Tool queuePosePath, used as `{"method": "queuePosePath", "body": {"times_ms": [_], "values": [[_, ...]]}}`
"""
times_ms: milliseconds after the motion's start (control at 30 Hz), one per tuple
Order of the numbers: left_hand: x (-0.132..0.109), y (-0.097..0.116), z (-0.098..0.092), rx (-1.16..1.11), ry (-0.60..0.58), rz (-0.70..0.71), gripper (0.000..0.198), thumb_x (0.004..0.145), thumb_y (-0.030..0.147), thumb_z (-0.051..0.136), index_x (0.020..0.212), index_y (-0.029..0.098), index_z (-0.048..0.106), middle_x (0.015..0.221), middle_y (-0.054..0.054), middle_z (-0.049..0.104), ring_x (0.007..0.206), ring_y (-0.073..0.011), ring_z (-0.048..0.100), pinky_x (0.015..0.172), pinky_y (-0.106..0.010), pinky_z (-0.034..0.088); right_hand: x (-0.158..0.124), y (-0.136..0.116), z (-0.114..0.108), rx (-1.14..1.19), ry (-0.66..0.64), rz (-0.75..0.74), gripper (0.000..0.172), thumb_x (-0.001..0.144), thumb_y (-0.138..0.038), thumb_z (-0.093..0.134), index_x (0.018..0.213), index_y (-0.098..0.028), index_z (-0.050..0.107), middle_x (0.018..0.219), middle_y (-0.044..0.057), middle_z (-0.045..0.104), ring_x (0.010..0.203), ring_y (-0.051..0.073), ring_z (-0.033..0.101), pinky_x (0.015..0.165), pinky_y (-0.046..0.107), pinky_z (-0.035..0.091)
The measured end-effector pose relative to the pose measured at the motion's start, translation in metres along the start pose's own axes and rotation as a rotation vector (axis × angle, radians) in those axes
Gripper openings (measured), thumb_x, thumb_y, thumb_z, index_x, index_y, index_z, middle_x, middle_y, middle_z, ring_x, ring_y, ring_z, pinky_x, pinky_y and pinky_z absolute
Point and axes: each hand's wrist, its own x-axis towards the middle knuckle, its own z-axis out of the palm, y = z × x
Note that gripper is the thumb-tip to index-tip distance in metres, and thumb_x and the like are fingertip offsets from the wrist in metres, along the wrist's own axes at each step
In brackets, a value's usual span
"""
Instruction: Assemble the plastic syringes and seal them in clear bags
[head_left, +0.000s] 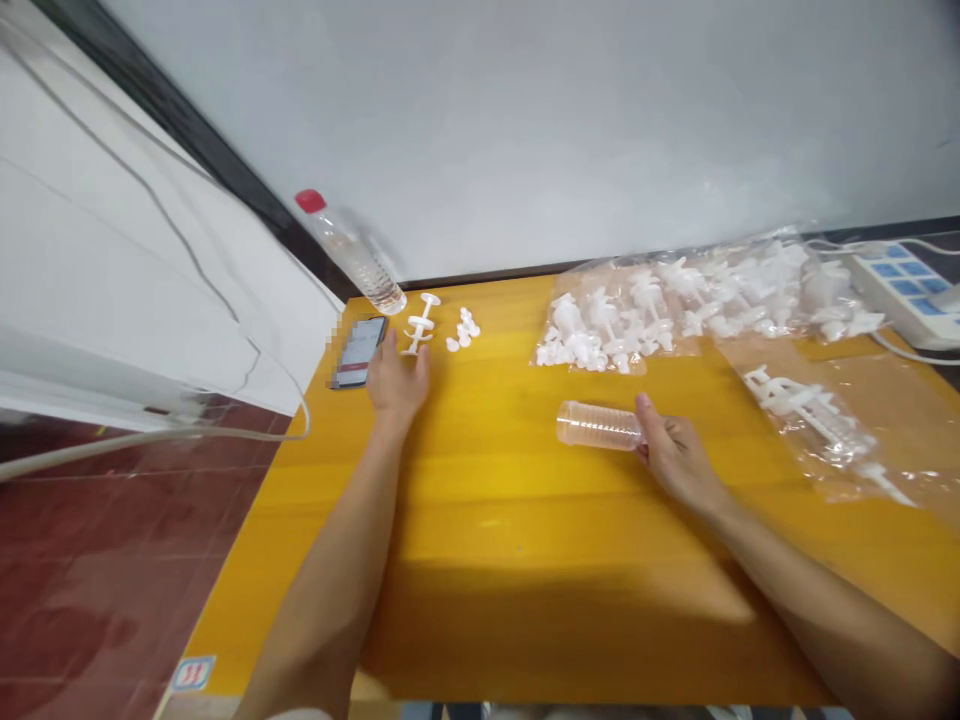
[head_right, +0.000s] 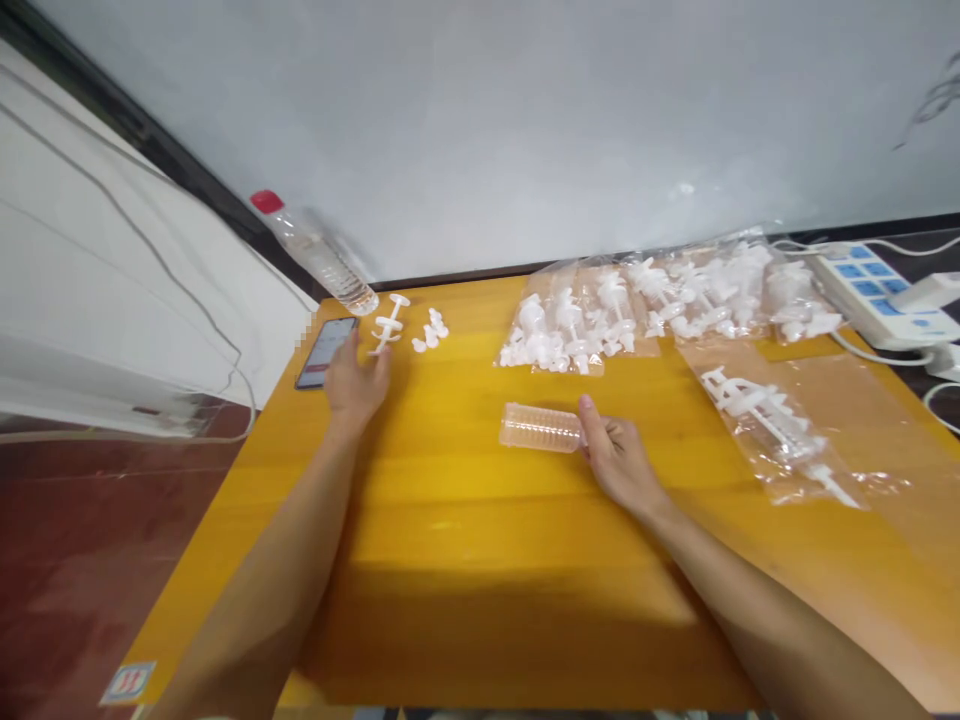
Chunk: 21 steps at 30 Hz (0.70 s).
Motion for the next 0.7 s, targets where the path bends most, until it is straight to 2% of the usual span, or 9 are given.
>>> {"method": "queuePosePath", "body": {"times_ms": [100, 200, 300, 400, 433, 500, 600, 633, 700], "values": [[0.037, -0.018, 0.026, 0.076, 0.008, -0.04, 0.06, 0.084, 0.035, 0.07, 0.135, 0.005, 0.058, 0.137, -0.031, 0.061, 0.134, -0.0489, 0.052, 0.113, -0.066, 0.033, 0.003, 0.008, -0.002, 0.022, -0.002, -0.02, 0.069, 0.093, -0.081, 0.039, 0.056, -0.022, 0.03, 0.055, -0.002, 0.028, 0.051, 0.01, 0.025, 0.052, 0.03, 0.018], [0.051, -0.02, 0.034, 0.081, -0.006, -0.023, 0.045, 0.088, 0.032, 0.063, 0.128, 0.011, 0.064, 0.123, -0.023, 0.07, 0.125, -0.0435, 0.06, 0.11, -0.061, 0.039, 0.006, 0.01, -0.005, 0.03, -0.004, -0.036, 0.069, 0.092, -0.081, 0.04, 0.057, -0.022, 0.03, 0.055, -0.002, 0.027, 0.052, 0.011, 0.025, 0.052, 0.03, 0.018], [0.047, -0.016, 0.019, 0.042, 0.004, -0.014, 0.045, 0.092, 0.025, 0.054, 0.134, 0.013, 0.06, 0.11, -0.015, 0.073, 0.109, -0.0318, 0.068, 0.104, -0.049, 0.048, 0.01, 0.008, -0.012, 0.008, 0.009, -0.021, 0.069, 0.092, -0.08, 0.041, 0.056, -0.023, 0.03, 0.054, -0.002, 0.027, 0.05, 0.011, 0.025, 0.051, 0.03, 0.018], [0.021, -0.009, -0.017, -0.051, -0.015, 0.001, 0.047, 0.095, 0.03, 0.052, 0.138, 0.012, 0.055, 0.102, -0.01, 0.071, 0.087, -0.0215, 0.07, 0.087, -0.037, 0.057, 0.016, 0.006, -0.021, -0.023, 0.031, 0.001, 0.068, 0.093, -0.079, 0.04, 0.055, -0.023, 0.031, 0.052, -0.002, 0.03, 0.049, 0.011, 0.027, 0.05, 0.031, 0.018], [0.006, -0.004, -0.031, -0.112, -0.075, 0.028, 0.046, 0.096, 0.034, 0.054, 0.137, 0.014, 0.057, 0.099, -0.008, 0.07, 0.081, -0.0183, 0.069, 0.08, -0.032, 0.057, 0.018, 0.006, -0.024, -0.03, 0.031, 0.002, 0.068, 0.093, -0.079, 0.04, 0.055, -0.023, 0.031, 0.052, -0.002, 0.031, 0.049, 0.011, 0.028, 0.05, 0.031, 0.018], [-0.026, 0.008, -0.06, -0.393, -0.398, 0.139, 0.046, 0.094, 0.042, 0.061, 0.134, 0.018, 0.06, 0.097, -0.005, 0.067, 0.078, -0.0149, 0.066, 0.076, -0.028, 0.056, 0.021, 0.007, -0.028, -0.04, 0.023, -0.013, 0.068, 0.093, -0.079, 0.04, 0.056, -0.022, 0.032, 0.053, -0.001, 0.033, 0.05, 0.011, 0.029, 0.05, 0.031, 0.019], [-0.072, 0.034, -0.09, -0.499, -0.819, 0.255, 0.039, 0.094, 0.041, 0.066, 0.126, 0.019, 0.067, 0.096, -0.006, 0.069, 0.083, -0.0152, 0.065, 0.077, -0.026, 0.054, 0.021, 0.009, -0.03, -0.055, -0.009, -0.047, 0.069, 0.093, -0.08, 0.04, 0.057, -0.022, 0.033, 0.054, -0.001, 0.033, 0.052, 0.012, 0.03, 0.052, 0.03, 0.021], [-0.082, 0.043, -0.096, -0.489, -0.883, 0.289, 0.038, 0.095, 0.039, 0.065, 0.126, 0.019, 0.068, 0.095, -0.005, 0.07, 0.083, -0.0148, 0.064, 0.076, -0.026, 0.054, 0.02, 0.01, -0.03, -0.063, -0.018, -0.059, 0.068, 0.093, -0.08, 0.04, 0.057, -0.022, 0.032, 0.055, -0.001, 0.032, 0.053, 0.012, 0.029, 0.052, 0.03, 0.02], [-0.095, 0.059, -0.101, -0.483, -0.871, 0.348, 0.035, 0.095, 0.037, 0.066, 0.124, 0.018, 0.071, 0.091, -0.004, 0.07, 0.078, -0.0137, 0.062, 0.074, -0.025, 0.053, 0.017, 0.01, -0.028, -0.077, -0.053, -0.078, 0.068, 0.092, -0.08, 0.04, 0.057, -0.022, 0.031, 0.055, -0.002, 0.03, 0.053, 0.011, 0.027, 0.052, 0.03, 0.019]]}}
